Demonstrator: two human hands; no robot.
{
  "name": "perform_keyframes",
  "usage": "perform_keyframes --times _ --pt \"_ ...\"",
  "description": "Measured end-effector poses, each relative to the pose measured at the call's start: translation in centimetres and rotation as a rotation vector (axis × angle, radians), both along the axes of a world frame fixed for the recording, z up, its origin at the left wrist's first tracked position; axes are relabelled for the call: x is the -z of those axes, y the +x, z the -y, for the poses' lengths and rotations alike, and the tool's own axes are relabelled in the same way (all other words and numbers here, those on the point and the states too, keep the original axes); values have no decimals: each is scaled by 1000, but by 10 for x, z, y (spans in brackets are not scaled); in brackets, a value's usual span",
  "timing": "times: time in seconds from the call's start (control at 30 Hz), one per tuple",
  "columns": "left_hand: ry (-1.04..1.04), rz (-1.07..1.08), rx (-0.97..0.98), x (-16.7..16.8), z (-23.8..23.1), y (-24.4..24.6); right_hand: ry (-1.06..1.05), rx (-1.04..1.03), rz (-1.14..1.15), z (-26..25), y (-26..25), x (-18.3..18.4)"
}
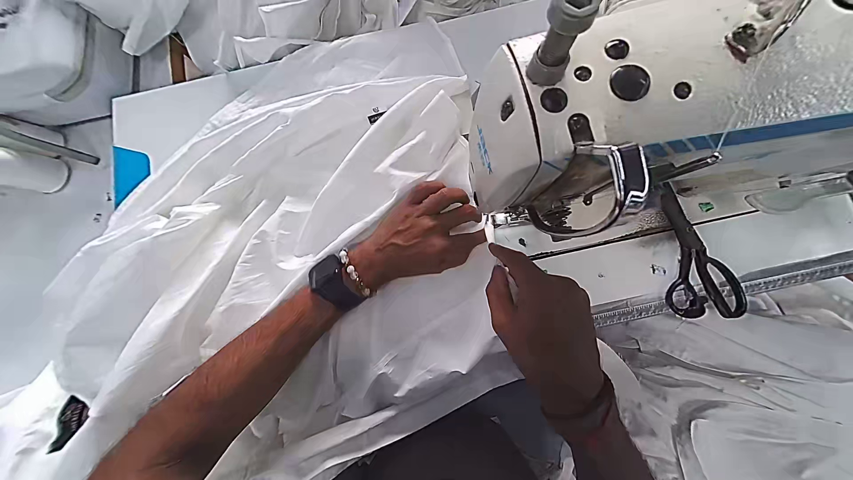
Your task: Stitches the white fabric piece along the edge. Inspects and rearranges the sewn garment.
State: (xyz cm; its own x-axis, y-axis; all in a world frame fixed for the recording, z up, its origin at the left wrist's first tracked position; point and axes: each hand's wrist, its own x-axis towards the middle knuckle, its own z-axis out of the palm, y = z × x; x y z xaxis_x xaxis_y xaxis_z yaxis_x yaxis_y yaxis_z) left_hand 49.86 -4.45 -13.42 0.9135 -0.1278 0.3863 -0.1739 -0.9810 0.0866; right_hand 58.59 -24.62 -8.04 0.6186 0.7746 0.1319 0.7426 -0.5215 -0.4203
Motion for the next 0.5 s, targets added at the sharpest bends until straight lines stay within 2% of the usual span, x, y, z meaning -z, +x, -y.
perform_keyframes --times 0.1,0.13,0.27,0.33,0.4,0.43,0.5 --pt "-319 -119 -330 1 51 -14 -56 54 18 -17 24 29" --pt "-377 -130 -383 5 55 -18 -77 66 16 -18 31 36" --pt "-238 -115 -246 15 41 -27 -113 18 -87 26 44 32" --pt "-205 -82 -169 16 42 -26 -50 -149 -218 66 48 31" --pt "-204 -80 -112 17 49 -26 -19 -327 -243 97 28 27" --pt "-215 -85 -91 17 53 -25 -35 -429 -229 105 10 27" --pt "-231 -68 -72 16 59 -25 -199 -661 -226 112 -29 38"
